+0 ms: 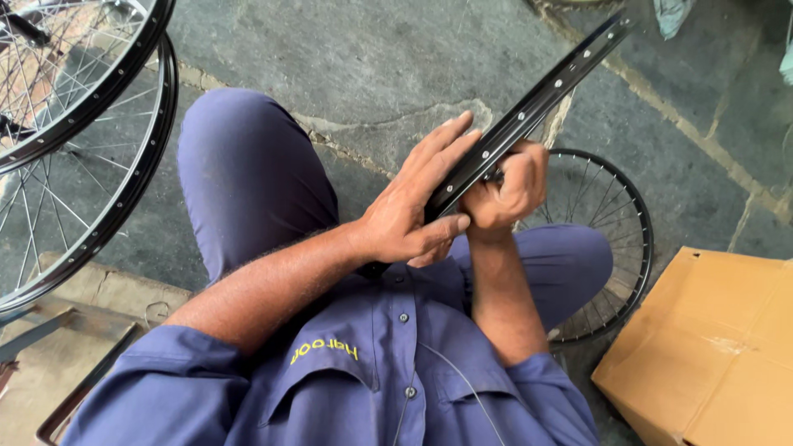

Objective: The person works on a bicycle wheel rim by hand while sitting on the floor, handling small metal parts and the rim itself.

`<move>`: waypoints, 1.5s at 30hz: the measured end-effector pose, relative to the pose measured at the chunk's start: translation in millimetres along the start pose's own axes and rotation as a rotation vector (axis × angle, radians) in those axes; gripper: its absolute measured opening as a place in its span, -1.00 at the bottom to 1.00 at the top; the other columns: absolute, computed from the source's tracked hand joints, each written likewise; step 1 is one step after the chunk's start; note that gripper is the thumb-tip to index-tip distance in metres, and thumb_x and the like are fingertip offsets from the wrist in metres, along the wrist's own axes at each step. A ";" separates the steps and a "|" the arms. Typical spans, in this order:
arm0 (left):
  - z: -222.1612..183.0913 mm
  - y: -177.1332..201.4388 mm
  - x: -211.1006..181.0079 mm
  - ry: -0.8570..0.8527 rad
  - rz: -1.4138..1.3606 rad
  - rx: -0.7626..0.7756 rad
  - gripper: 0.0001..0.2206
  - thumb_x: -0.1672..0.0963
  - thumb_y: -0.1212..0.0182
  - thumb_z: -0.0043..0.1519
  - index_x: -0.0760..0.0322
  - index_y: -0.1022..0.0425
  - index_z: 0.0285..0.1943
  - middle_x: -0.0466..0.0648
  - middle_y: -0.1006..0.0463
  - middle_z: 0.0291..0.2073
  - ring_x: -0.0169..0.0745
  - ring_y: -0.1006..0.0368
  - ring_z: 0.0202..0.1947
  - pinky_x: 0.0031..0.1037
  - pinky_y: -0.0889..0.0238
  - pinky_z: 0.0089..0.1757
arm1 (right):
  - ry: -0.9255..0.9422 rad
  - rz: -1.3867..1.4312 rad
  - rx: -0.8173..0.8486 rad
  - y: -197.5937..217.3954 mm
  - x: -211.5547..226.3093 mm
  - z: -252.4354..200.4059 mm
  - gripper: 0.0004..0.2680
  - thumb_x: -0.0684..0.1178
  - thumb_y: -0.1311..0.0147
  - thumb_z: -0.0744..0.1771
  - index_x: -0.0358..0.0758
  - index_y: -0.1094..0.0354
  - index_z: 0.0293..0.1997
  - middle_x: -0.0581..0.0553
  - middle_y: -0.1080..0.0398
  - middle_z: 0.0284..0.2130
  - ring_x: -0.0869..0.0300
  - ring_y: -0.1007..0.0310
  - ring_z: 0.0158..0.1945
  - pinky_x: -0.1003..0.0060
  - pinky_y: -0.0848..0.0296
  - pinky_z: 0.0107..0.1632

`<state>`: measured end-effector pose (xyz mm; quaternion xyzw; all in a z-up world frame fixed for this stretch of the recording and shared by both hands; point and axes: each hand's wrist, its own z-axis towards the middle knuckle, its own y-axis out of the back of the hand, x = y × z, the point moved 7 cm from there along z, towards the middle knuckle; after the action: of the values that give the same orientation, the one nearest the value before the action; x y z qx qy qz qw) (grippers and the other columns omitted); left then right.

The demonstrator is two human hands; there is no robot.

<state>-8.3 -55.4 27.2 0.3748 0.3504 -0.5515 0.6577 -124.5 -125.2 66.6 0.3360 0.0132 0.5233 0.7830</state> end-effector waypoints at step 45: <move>-1.2 0.2 -2.3 0.038 0.020 -0.019 -0.16 0.14 -0.30 0.17 0.25 0.06 0.67 0.25 0.21 0.66 0.33 0.29 0.69 0.04 0.27 0.55 | -0.193 0.174 0.055 -3.4 -44.6 -24.2 -0.78 -0.08 -0.35 0.28 -0.25 -0.30 -0.20 0.04 -0.50 -0.26 0.26 -0.52 -0.27 0.36 -0.47 -0.17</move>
<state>-8.5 -53.3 28.7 0.3824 0.3642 -0.5343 0.6601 -150.9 -150.5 31.3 0.4061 -0.0770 0.5539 0.7228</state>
